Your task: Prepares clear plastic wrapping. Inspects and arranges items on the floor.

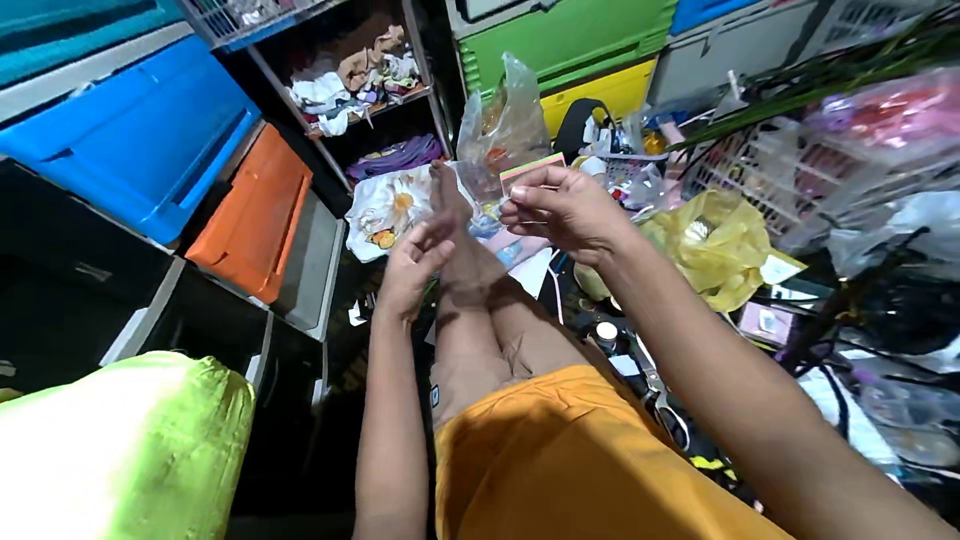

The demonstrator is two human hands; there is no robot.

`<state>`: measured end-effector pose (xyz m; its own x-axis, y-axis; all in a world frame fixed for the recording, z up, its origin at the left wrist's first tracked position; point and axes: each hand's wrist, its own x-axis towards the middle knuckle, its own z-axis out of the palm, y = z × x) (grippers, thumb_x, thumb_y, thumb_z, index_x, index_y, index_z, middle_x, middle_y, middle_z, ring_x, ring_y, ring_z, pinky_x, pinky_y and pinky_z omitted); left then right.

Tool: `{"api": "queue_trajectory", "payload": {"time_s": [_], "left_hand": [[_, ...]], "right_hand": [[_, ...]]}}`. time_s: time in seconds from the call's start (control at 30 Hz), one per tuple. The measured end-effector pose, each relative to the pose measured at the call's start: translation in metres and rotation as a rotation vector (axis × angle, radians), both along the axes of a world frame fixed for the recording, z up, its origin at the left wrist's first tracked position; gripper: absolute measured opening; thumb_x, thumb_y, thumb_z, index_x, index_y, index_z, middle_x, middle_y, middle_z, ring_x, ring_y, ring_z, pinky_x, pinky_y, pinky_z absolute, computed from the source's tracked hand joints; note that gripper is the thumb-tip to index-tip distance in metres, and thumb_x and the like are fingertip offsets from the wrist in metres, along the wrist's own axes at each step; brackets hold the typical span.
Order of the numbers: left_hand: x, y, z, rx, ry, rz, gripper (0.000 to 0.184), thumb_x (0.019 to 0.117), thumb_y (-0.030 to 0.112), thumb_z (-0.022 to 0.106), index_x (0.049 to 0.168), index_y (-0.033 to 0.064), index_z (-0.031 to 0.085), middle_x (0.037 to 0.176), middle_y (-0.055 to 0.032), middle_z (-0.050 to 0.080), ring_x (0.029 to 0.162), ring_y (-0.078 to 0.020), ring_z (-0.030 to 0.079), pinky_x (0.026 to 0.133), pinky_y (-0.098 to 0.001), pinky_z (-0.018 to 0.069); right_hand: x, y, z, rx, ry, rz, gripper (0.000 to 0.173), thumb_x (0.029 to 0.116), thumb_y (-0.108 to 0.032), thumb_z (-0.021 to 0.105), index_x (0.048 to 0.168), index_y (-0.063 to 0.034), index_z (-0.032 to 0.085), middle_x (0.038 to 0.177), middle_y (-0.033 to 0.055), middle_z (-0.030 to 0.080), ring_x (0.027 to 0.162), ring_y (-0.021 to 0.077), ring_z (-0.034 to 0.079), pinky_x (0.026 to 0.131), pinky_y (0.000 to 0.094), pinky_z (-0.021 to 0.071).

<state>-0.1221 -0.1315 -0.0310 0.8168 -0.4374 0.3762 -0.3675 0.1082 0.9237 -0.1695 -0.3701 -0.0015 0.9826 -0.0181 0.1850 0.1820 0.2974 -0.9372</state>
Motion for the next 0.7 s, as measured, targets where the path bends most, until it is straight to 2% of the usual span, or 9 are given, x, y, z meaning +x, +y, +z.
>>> {"api": "queue_trajectory", "payload": {"time_s": [0.07,0.1,0.17,0.2,0.37,0.53,0.6,0.67,0.7], "left_hand": [[-0.003,-0.006,-0.005,-0.030,0.049,-0.063,0.023,0.0955,0.013,0.066,0.117,0.0051,0.065,0.110,-0.0038,0.074,0.099,-0.0126,0.071,0.090,-0.0303,0.0583],[-0.008,-0.007,-0.005,-0.025,0.069,-0.061,0.011,0.0968,0.010,0.064,0.107,0.0087,0.066,0.098,-0.0021,0.075,0.087,-0.0103,0.072,0.080,-0.0268,0.0600],[-0.023,-0.001,-0.003,0.015,0.111,-0.073,0.006,0.0983,0.013,0.063,0.102,0.0143,0.068,0.084,-0.0001,0.072,0.065,-0.0039,0.065,0.057,-0.0169,0.0541],[-0.028,0.003,-0.001,0.023,0.133,-0.093,0.009,0.0988,0.013,0.062,0.102,0.0141,0.070,0.081,-0.0005,0.071,0.059,-0.0027,0.062,0.051,-0.0151,0.0505],[-0.038,0.021,0.014,0.182,0.125,-0.218,0.012,0.0955,0.002,0.060,0.095,0.0079,0.071,0.076,-0.0003,0.070,0.057,-0.0020,0.061,0.050,-0.0147,0.0503],[-0.038,0.028,0.033,0.458,0.142,-0.401,0.011,0.0900,0.001,0.065,0.093,0.0089,0.072,0.075,0.0046,0.071,0.058,0.0011,0.060,0.051,-0.0130,0.0488],[-0.029,0.031,0.033,0.472,0.170,-0.507,0.007,0.0943,0.012,0.066,0.098,0.0100,0.072,0.078,0.0048,0.072,0.058,0.0019,0.062,0.048,-0.0120,0.0479],[-0.012,0.043,0.018,0.424,0.207,-0.623,0.040,0.0973,0.049,0.063,0.107,0.0124,0.074,0.087,0.0027,0.075,0.065,-0.0013,0.066,0.051,-0.0151,0.0512],[-0.006,0.049,0.006,0.405,0.243,-0.623,0.062,0.0917,0.071,0.055,0.109,0.0141,0.073,0.091,0.0015,0.076,0.072,-0.0049,0.070,0.055,-0.0190,0.0548]], "right_hand": [[-0.007,-0.001,0.001,0.043,0.037,-0.036,0.005,0.1028,-0.007,0.058,0.107,-0.0065,0.061,0.091,0.0057,0.074,0.083,0.0162,0.074,0.076,0.0318,0.0630],[-0.010,-0.002,-0.001,0.058,0.043,-0.050,0.005,0.1032,-0.008,0.057,0.107,-0.0063,0.060,0.092,0.0062,0.074,0.083,0.0168,0.075,0.075,0.0319,0.0634],[-0.019,-0.004,-0.006,0.109,0.079,-0.061,0.006,0.1043,-0.008,0.055,0.108,-0.0064,0.060,0.093,0.0072,0.074,0.085,0.0184,0.075,0.076,0.0322,0.0639],[-0.025,-0.005,-0.009,0.121,0.100,-0.059,0.007,0.1049,-0.008,0.054,0.108,-0.0065,0.060,0.094,0.0077,0.075,0.086,0.0191,0.075,0.076,0.0329,0.0640],[-0.047,-0.029,-0.026,-0.045,0.074,0.078,0.015,0.1025,-0.010,0.054,0.116,-0.0071,0.062,0.092,0.0078,0.075,0.081,0.0171,0.075,0.076,0.0321,0.0639],[-0.054,-0.038,-0.029,-0.319,0.091,0.372,0.013,0.0950,-0.005,0.063,0.105,-0.0016,0.069,0.085,0.0067,0.076,0.070,0.0123,0.073,0.063,0.0254,0.0619],[-0.058,-0.031,-0.038,-0.374,0.118,0.372,0.007,0.0946,-0.002,0.063,0.099,-0.0013,0.068,0.079,0.0060,0.075,0.064,0.0095,0.071,0.057,0.0225,0.0590],[-0.063,-0.030,-0.053,-0.348,0.129,0.283,0.007,0.0965,-0.003,0.062,0.097,-0.0022,0.070,0.076,0.0048,0.073,0.058,0.0064,0.066,0.053,0.0197,0.0561],[-0.066,-0.030,-0.058,-0.317,0.168,0.236,0.008,0.0983,-0.002,0.061,0.098,-0.0027,0.069,0.078,0.0045,0.073,0.059,0.0065,0.067,0.054,0.0197,0.0562]]}}
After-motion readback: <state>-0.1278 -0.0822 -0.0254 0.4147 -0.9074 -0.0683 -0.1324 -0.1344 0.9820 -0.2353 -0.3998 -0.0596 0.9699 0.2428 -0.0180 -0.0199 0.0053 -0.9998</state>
